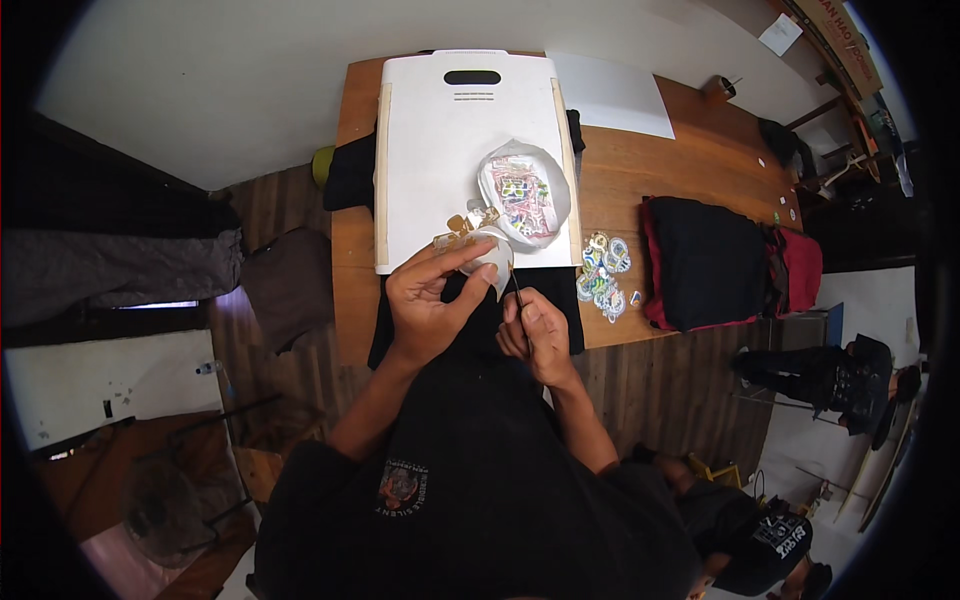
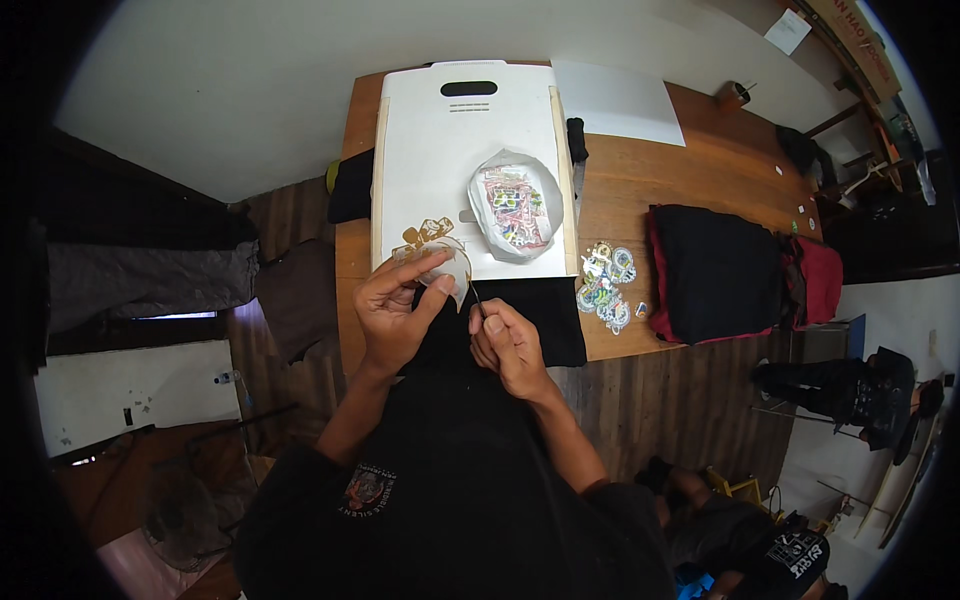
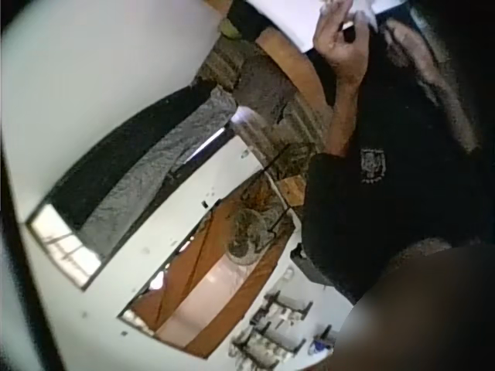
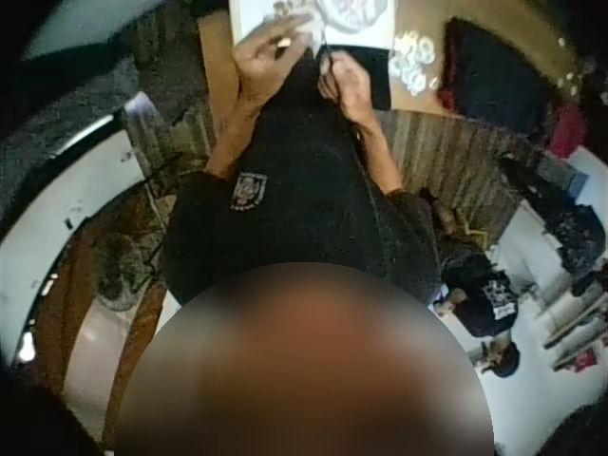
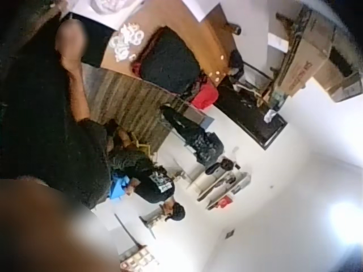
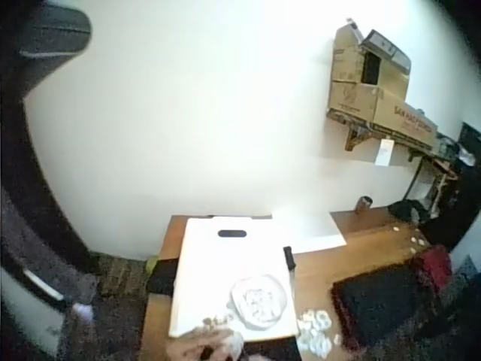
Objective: Cutting out individual patches from a sheet using scissors on a production table.
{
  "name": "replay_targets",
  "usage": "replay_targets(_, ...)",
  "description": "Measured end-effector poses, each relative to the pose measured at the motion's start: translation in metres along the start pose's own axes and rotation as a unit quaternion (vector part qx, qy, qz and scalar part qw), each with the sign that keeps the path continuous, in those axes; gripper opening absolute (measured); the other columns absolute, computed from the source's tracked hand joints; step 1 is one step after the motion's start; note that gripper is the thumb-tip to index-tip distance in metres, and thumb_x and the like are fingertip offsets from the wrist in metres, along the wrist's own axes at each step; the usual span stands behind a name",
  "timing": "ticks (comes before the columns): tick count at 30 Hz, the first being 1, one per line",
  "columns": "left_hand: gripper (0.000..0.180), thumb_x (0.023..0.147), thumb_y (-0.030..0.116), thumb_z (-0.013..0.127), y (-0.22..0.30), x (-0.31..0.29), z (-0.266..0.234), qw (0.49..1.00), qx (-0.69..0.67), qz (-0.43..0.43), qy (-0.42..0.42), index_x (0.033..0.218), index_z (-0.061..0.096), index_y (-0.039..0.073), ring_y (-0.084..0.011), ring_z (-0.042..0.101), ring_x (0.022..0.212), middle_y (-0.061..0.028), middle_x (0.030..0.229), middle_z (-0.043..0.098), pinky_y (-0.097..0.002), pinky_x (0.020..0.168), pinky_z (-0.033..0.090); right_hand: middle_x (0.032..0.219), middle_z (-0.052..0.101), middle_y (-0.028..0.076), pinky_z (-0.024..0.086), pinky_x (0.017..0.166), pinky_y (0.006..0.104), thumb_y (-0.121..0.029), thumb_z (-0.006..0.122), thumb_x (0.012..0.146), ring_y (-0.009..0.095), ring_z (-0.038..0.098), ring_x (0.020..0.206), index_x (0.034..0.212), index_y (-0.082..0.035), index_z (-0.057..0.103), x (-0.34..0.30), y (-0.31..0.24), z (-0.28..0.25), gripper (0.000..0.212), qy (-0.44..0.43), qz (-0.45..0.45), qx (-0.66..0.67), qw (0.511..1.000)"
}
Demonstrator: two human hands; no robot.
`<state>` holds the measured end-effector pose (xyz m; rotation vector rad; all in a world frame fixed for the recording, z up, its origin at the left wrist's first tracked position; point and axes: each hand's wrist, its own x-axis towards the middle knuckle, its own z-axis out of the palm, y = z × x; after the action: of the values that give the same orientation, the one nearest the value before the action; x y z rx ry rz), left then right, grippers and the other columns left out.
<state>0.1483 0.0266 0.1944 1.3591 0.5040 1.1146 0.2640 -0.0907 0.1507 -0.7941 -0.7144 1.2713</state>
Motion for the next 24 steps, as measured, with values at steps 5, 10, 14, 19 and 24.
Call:
replay_targets(5,0.032,0.081,-0.011,0.069,-0.0014,-0.0008,-0.0006,1.000,-0.003,-0.007,0.000,0.113,0.067,-0.007,-0.0180,0.064,0.100,-0.0169,0.111,0.065,-0.0271,0.087,0.052,0.054,0.030,-0.005,0.024,0.045,0.0229,-0.031,0.039,0.105,0.005,0.024,0.043,0.098,-0.002,0.048,0.0009,0.0004,0.0001,0.032,0.002,0.000,0.003,1.000)
replay_targets(10,0.032,0.081,-0.011,0.069,-0.0024,-0.0010,-0.0009,1.000,-0.002,-0.006,0.001,0.112,0.067,-0.008,-0.0185,0.064,0.101,-0.0172,0.111,0.065,-0.0273,0.087,0.052,0.055,0.030,-0.005,0.024,0.045,0.0230,-0.031,0.039,0.105,0.005,0.024,0.044,0.098,-0.002,0.048,0.0006,0.0017,-0.0002,0.031,0.001,-0.004,-0.002,1.000)
replay_targets(14,0.031,0.081,-0.011,0.069,-0.0020,-0.0013,-0.0011,1.000,-0.002,-0.005,0.002,0.112,0.067,-0.008,-0.0186,0.065,0.101,-0.0172,0.111,0.065,-0.0274,0.087,0.052,0.055,0.031,-0.004,0.024,0.045,0.0230,-0.030,0.040,0.105,0.005,0.025,0.044,0.098,-0.001,0.048,0.0000,0.0024,-0.0006,0.031,0.000,-0.003,-0.002,1.000)
replay_targets(19,0.032,0.081,-0.011,0.069,-0.0028,-0.0012,-0.0019,1.000,-0.008,-0.003,0.003,0.113,0.066,-0.008,-0.0178,0.065,0.099,-0.0170,0.110,0.065,-0.0269,0.086,0.053,0.055,0.031,-0.004,0.024,0.046,0.0229,-0.030,0.040,0.105,0.005,0.025,0.044,0.098,-0.001,0.048,-0.0004,0.0023,0.0001,0.031,0.001,0.001,-0.006,1.000)
replay_targets(24,0.032,0.081,-0.011,0.069,-0.0008,-0.0009,-0.0016,1.000,-0.006,-0.002,0.002,0.112,0.066,-0.007,-0.0175,0.065,0.099,-0.0169,0.110,0.065,-0.0268,0.086,0.053,0.055,0.031,-0.005,0.024,0.045,0.0229,-0.031,0.039,0.105,0.005,0.025,0.044,0.098,-0.001,0.048,-0.0005,0.0021,0.0004,0.032,-0.002,-0.002,0.001,1.000)
